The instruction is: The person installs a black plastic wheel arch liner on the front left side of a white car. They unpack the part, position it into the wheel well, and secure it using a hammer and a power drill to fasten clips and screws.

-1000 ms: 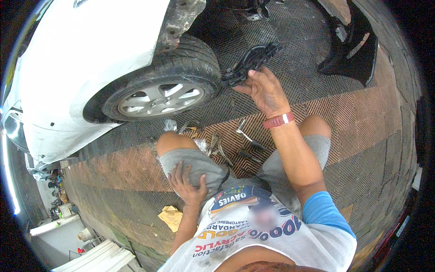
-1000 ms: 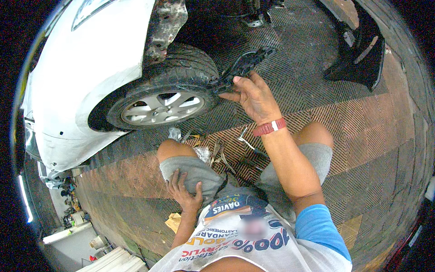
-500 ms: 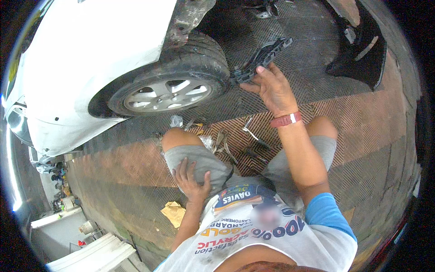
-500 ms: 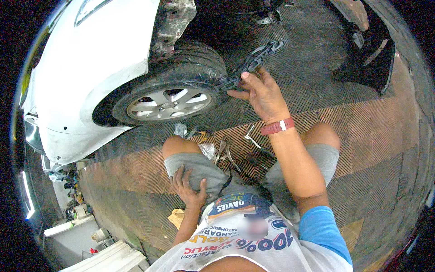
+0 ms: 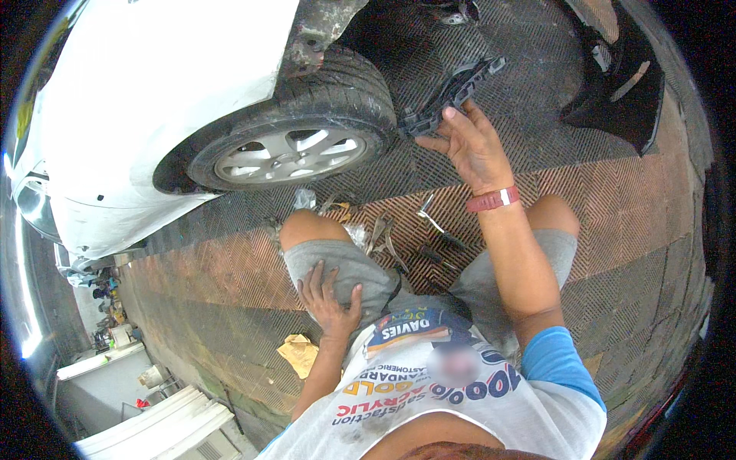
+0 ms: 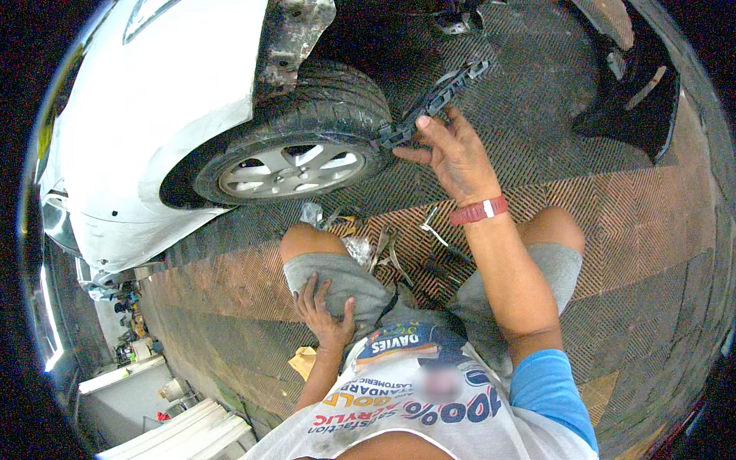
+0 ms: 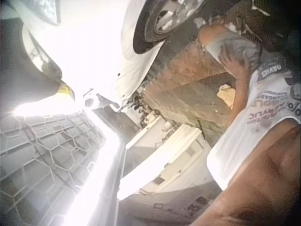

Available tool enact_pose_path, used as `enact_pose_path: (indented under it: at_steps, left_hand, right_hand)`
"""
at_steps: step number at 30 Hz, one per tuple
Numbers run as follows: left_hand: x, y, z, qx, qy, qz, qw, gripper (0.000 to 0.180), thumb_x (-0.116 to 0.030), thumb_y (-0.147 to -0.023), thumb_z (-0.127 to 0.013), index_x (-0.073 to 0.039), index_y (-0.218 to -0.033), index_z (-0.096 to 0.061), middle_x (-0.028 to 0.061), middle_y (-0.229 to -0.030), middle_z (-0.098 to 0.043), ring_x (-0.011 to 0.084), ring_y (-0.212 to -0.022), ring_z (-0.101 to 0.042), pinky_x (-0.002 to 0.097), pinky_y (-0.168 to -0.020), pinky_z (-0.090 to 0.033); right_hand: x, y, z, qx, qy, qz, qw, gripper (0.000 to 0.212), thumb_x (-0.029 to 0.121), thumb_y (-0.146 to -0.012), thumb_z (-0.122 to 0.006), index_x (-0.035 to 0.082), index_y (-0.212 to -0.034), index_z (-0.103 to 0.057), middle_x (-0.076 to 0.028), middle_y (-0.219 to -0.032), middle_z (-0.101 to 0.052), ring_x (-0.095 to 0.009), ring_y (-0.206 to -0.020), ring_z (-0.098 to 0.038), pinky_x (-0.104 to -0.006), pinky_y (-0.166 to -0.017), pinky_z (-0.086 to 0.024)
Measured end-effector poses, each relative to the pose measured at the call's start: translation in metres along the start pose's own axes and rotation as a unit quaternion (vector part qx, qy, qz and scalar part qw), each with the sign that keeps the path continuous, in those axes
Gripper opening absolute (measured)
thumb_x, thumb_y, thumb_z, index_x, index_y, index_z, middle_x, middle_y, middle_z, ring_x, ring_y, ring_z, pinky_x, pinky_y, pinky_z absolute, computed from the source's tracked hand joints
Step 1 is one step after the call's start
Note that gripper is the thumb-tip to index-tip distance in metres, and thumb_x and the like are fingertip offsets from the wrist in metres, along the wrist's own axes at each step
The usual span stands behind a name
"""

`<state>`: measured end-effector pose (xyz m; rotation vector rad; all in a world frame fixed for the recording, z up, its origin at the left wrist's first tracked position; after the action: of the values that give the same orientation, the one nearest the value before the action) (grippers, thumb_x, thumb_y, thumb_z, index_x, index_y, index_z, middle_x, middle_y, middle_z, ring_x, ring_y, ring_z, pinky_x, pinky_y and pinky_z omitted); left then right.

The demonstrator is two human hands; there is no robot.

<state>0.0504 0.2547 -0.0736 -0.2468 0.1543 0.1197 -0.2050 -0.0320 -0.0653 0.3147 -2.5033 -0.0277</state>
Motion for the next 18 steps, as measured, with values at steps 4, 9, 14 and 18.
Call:
enact_pose_path:
  at_steps: [4, 9, 14, 18]
  left_hand:
    - [-0.0028, -0.0029, 0.0014, 0.002, 0.001, -0.001, 1.0, 0.055, -0.039, -0.083, -0.073, -0.013, -0.128, -0.055, 0.0151, -0.143, -0.05, 0.0391, -0.133, -0.043, 0.061, -0.115, -0.021]
    - [-0.0027, -0.0036, 0.0012, 0.003, 0.003, -0.001, 1.0, 0.054, -0.038, -0.083, -0.072, -0.013, -0.127, -0.055, 0.0151, -0.143, -0.05, 0.0392, -0.133, -0.043, 0.0611, -0.115, -0.021]
    - [-0.0047, -0.0037, 0.0008, -0.001, -0.008, -0.008, 1.0, 0.052, -0.04, -0.084, -0.071, -0.012, -0.126, -0.056, 0.0152, -0.143, -0.051, 0.0406, -0.13, -0.044, 0.0605, -0.115, -0.022]
    - [-0.0037, -0.0035, -0.0005, -0.005, -0.004, -0.008, 1.0, 0.052, -0.041, -0.085, -0.071, -0.012, -0.125, -0.056, 0.015, -0.142, -0.051, 0.0407, -0.129, -0.045, 0.0604, -0.114, -0.023]
  right_hand:
    - [0.0, 0.0003, 0.0027, -0.001, -0.007, 0.002, 1.0, 0.044, 0.012, -0.092, -0.07, 0.004, -0.128, -0.047, -0.007, -0.11, -0.064, -0.023, -0.095, -0.067, -0.0526, -0.084, -0.061]
    - [-0.0015, -0.0006, 0.0065, -0.008, -0.014, -0.003, 1.0, 0.048, 0.009, -0.091, -0.071, 0.004, -0.13, -0.044, -0.007, -0.11, -0.064, -0.022, -0.095, -0.066, -0.0531, -0.085, -0.061]
    - [0.0027, -0.0016, -0.0006, 0.009, -0.001, 0.006, 1.0, 0.083, 0.011, -0.091, -0.07, -0.009, -0.149, -0.014, -0.006, -0.102, -0.066, -0.019, -0.093, -0.069, -0.0556, -0.086, -0.06]
    - [0.0027, -0.0004, -0.0012, -0.001, -0.009, 0.002, 1.0, 0.067, 0.009, -0.091, -0.071, -0.003, -0.14, -0.026, -0.007, -0.105, -0.064, -0.022, -0.096, -0.067, -0.0549, -0.085, -0.06]
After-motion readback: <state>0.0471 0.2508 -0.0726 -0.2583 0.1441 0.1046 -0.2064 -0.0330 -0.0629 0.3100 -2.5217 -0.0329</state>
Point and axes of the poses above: each hand's wrist, its own y-axis away from the middle knuckle, its own z-axis out of the back of the hand, x = y × z, the point moved 5 cm from there along -y, towards the middle knuckle
